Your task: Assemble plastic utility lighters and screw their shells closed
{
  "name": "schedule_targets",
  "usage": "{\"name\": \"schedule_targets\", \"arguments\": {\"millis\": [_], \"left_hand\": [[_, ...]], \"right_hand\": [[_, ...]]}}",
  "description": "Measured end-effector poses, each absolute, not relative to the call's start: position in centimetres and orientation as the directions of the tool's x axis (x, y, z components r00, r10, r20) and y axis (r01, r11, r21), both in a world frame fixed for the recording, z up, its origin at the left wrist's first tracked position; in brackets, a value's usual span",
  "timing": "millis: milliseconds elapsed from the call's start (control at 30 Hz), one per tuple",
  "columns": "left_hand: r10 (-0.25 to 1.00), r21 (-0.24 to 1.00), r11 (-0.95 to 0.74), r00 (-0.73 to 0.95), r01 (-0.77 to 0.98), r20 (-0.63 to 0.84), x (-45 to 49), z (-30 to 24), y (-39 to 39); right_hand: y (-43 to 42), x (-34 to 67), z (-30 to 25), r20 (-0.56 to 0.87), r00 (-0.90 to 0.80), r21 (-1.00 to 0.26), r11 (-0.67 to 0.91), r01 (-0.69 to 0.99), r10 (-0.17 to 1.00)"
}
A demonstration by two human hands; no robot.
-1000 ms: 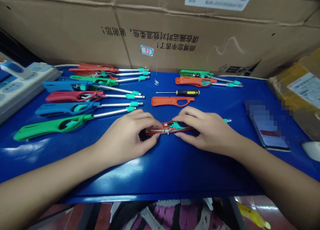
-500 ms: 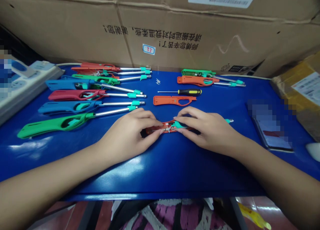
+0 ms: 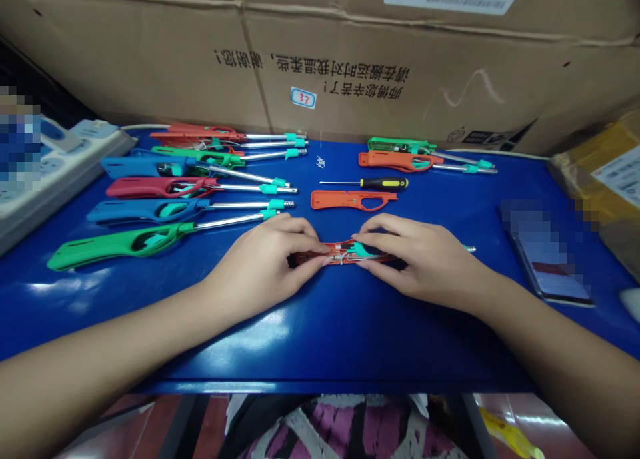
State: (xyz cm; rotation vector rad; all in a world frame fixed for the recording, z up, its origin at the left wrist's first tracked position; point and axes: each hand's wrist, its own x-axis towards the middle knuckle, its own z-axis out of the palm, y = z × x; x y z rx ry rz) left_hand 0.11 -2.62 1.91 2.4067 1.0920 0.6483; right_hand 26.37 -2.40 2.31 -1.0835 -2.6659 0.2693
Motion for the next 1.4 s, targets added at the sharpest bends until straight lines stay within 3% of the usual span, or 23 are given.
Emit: {"name": "schedule_targets", "arguments": {"millis": [300,433,600,933,1400], "left_hand": [[0.769,0.538,-0.622,0.575,0.569,0.281,-0.2,2.2,-2.5],[0.66,0.452,-0.741,0.666,0.497,0.349,0.0,2.2,-2.7],[0.562,0.336,-0.816,0.78,0.47,0.276,0.3,1.8,-3.0],[0.539,0.278,-0.836,0.802,0.472,0.259,0.3,1.6,-2.9],[0.533,0.234,-0.844,0.802,0.482,0.27,0.5,1.4,-3.0]], "right_hand": [[-1.3,27.8,3.6,0.186,-0.709,-0.41,0.709,0.573,0.68],[-0.9,28.0,3.7,0.18,-0.725,-0.436,0.715,0.547,0.665],[-0.7,28.1,3.3,0.167,-0.738,-0.462,0.713,0.527,0.654],[-0.8,28.3,3.2,0.144,-0.738,-0.444,0.71,0.547,0.659],[-0.5,28.4,3.7,0.055,-0.686,-0.568,0.588,0.576,0.725]]}}
